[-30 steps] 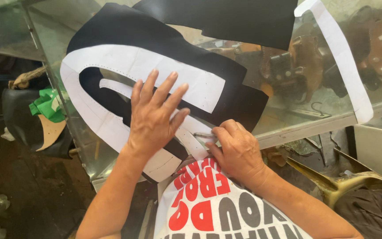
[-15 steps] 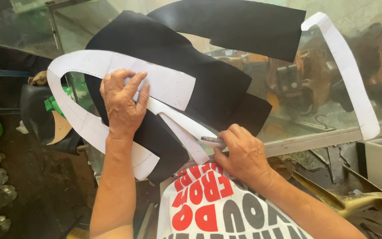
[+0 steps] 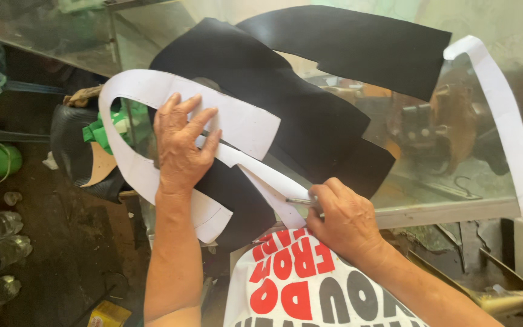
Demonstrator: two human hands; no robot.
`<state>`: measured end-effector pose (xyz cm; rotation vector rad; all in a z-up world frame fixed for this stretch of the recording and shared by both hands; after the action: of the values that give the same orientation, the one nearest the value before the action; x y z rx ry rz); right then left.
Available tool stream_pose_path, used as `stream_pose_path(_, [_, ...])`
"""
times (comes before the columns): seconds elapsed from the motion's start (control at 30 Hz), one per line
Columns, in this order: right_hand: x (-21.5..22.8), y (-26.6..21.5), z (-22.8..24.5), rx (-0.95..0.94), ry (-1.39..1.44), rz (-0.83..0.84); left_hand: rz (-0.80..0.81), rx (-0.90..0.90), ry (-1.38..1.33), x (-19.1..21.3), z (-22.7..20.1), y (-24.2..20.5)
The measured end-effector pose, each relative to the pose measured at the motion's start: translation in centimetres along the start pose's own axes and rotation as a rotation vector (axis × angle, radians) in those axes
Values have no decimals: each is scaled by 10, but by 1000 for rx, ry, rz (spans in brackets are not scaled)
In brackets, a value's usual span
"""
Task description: The person places white paper patterns onto black material on a glass table and uses a pen to trace the outlines. They adjust the patterns and material, then trace additional sections, repeating the process for multiple pieces.
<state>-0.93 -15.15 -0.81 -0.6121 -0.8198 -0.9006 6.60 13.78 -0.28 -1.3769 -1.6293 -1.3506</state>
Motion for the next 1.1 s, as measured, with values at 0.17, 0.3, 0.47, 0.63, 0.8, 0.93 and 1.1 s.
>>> stream_pose_path(0.17, [-3,3,-3,-42,3,29,-14,55,-2,0,-1,-1])
stream_pose_path(0.3, [2,9,7,-100,4,80,9,102,13,7,-1,3])
stream_pose_path(0.47, [9,10,17,112,-77,-99,-30,22,80,-2,3,-2])
stream_pose_path(0.63, [1,15,16,69,3,-12,-12,29,17,-1,4,-2])
stream_pose_path(0.8, [-1,18,19,69,6,-3,37,113,-96,5,10,1])
stream_pose_path(0.93, [4,17,21,143,-53,-39,38,183,-161,11,15,3])
stream_pose_path(1.1, [3,12,19,232,-125,-87,-2,214,-204,14,22,2])
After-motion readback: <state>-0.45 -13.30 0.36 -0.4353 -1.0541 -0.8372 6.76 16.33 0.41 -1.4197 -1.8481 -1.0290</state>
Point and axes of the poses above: each hand's wrist, its own y-axis towards the middle knuckle, its own x-axis out of the back of the hand, z = x × y, the point moved 8 cm from there along y, towards the middle knuckle, and after that the axes turned 8 degrees about y, right-handed, at the moved point
